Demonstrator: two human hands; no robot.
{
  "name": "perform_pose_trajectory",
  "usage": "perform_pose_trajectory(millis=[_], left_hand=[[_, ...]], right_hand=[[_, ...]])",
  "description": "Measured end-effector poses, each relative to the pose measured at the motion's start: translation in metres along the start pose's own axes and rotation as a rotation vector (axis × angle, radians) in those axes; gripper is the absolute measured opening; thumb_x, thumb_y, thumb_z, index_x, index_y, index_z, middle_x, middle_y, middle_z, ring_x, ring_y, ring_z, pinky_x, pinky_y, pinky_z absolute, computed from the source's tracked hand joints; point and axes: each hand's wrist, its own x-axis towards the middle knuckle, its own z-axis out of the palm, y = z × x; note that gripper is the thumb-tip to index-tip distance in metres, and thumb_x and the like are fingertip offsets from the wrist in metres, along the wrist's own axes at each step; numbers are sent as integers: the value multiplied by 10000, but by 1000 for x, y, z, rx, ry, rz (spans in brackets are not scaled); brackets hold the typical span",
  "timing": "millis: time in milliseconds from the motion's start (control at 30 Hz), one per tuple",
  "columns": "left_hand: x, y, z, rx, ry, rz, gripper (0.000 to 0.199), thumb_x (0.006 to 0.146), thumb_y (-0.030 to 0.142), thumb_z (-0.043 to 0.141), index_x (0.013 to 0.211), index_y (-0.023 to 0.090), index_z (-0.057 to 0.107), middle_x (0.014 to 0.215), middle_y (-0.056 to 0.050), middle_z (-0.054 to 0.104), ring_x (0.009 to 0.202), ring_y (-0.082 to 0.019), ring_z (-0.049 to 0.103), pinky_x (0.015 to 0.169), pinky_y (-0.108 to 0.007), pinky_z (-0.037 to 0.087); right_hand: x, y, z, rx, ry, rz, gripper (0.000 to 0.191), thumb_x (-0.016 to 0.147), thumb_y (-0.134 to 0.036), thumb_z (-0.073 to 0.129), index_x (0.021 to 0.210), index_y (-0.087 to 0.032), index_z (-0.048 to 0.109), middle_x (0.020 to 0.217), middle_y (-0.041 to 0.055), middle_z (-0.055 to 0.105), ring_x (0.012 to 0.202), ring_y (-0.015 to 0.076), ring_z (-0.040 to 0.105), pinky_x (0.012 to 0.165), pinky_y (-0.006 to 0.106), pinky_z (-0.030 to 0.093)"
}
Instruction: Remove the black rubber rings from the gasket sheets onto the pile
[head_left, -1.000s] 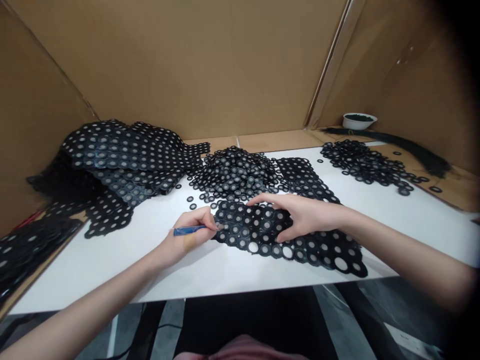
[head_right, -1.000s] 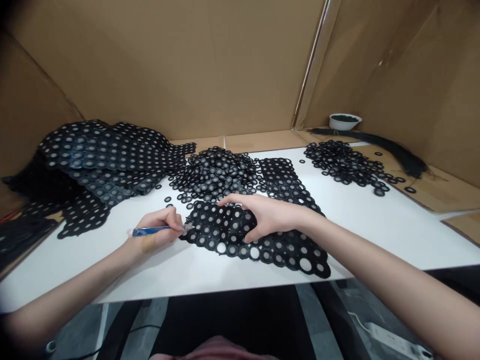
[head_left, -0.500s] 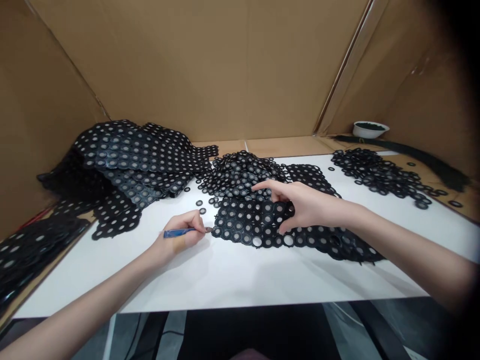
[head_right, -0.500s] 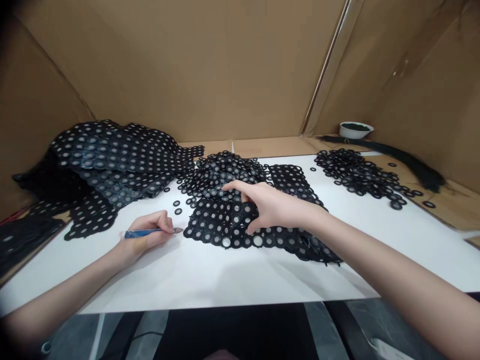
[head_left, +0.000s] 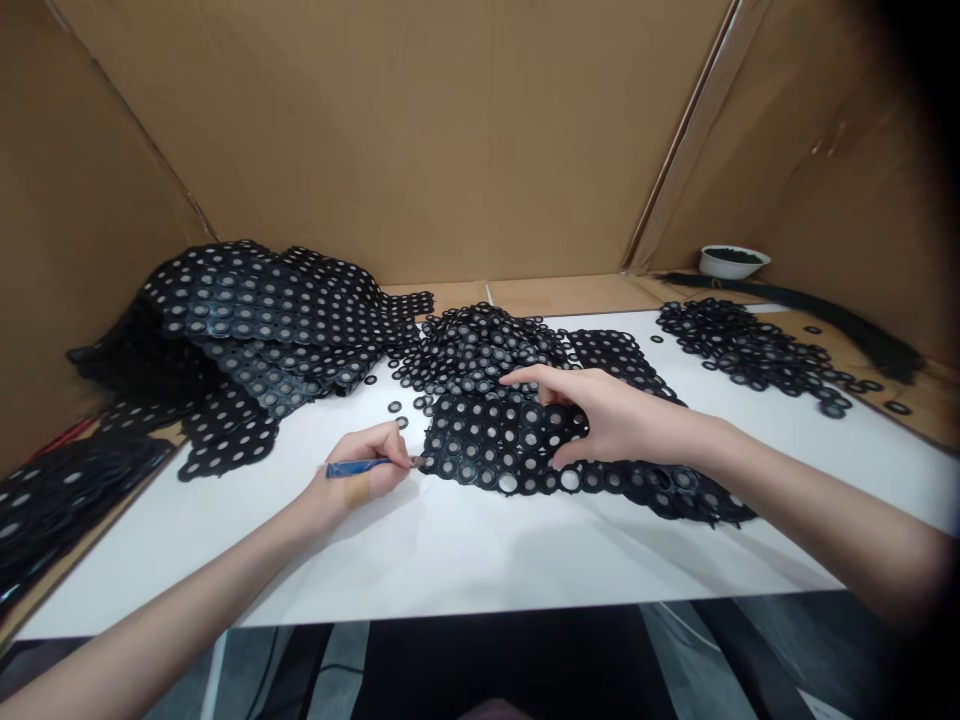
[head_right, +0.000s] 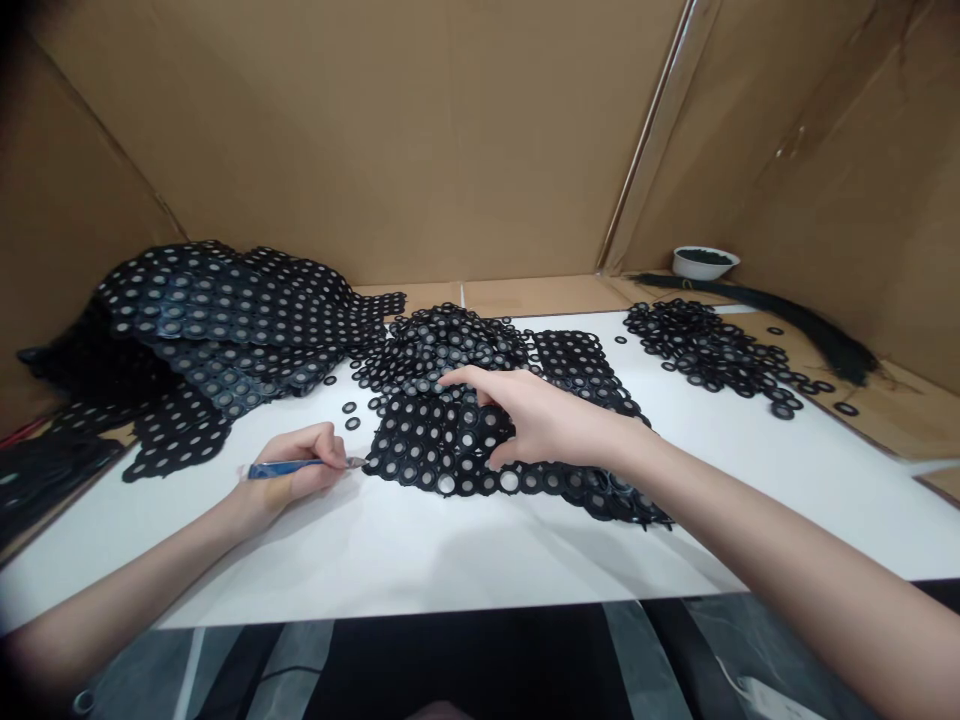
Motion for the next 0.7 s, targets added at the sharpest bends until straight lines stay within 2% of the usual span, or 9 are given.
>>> perform_pose_trajectory(millis=[167, 367, 467, 567, 700], left_hand=[[3, -3, -9, -42, 32, -2, 263, 776, 331, 624, 742, 124, 465, 596, 19, 476, 548, -57, 432, 516, -165, 283], [0, -8, -26, -40, 51, -46, 267, 778, 319, 635, 752, 123, 455, 612, 18, 483, 531, -48, 394, 500, -159, 258], [-4, -10, -30, -37, 46, -56, 255, 786, 290, 649, 752, 115, 466, 650, 16, 487, 562, -46, 414, 539, -159, 292], [-3, -9, -27, -84, -3, -60, 232, 784, 264, 654, 754, 107, 485, 689, 10, 501, 606, -55, 456, 605, -174, 342], [0, -7, -20, -124, -76, -111, 219, 774, 251, 648, 756, 101, 490, 696, 1, 506, 619, -65, 456, 594, -175, 319]], right_hand=[[2, 8, -1, 11, -47, 25, 780, 677, -337, 751, 1375, -316, 403, 1171, 67, 573, 1061, 295, 543, 808, 362, 443], [8, 16, 0, 2, -101, 42, 778, 669, -363, 740, 1376, -283, 426, 1299, 61, 543, 1136, 304, 532, 924, 396, 429], [12, 18, -1, 14, -173, 42, 839, 667, -393, 747, 1413, -299, 375, 1346, 56, 508, 1177, 312, 512, 948, 404, 430], [18, 17, -2, 38, -220, 54, 890, 686, -481, 732, 1450, -317, 305, 1316, 75, 516, 1153, 312, 529, 898, 407, 465], [30, 13, 3, 58, -200, 95, 868, 706, -589, 683, 1443, -304, 323, 1128, 94, 574, 974, 288, 595, 775, 395, 499]])
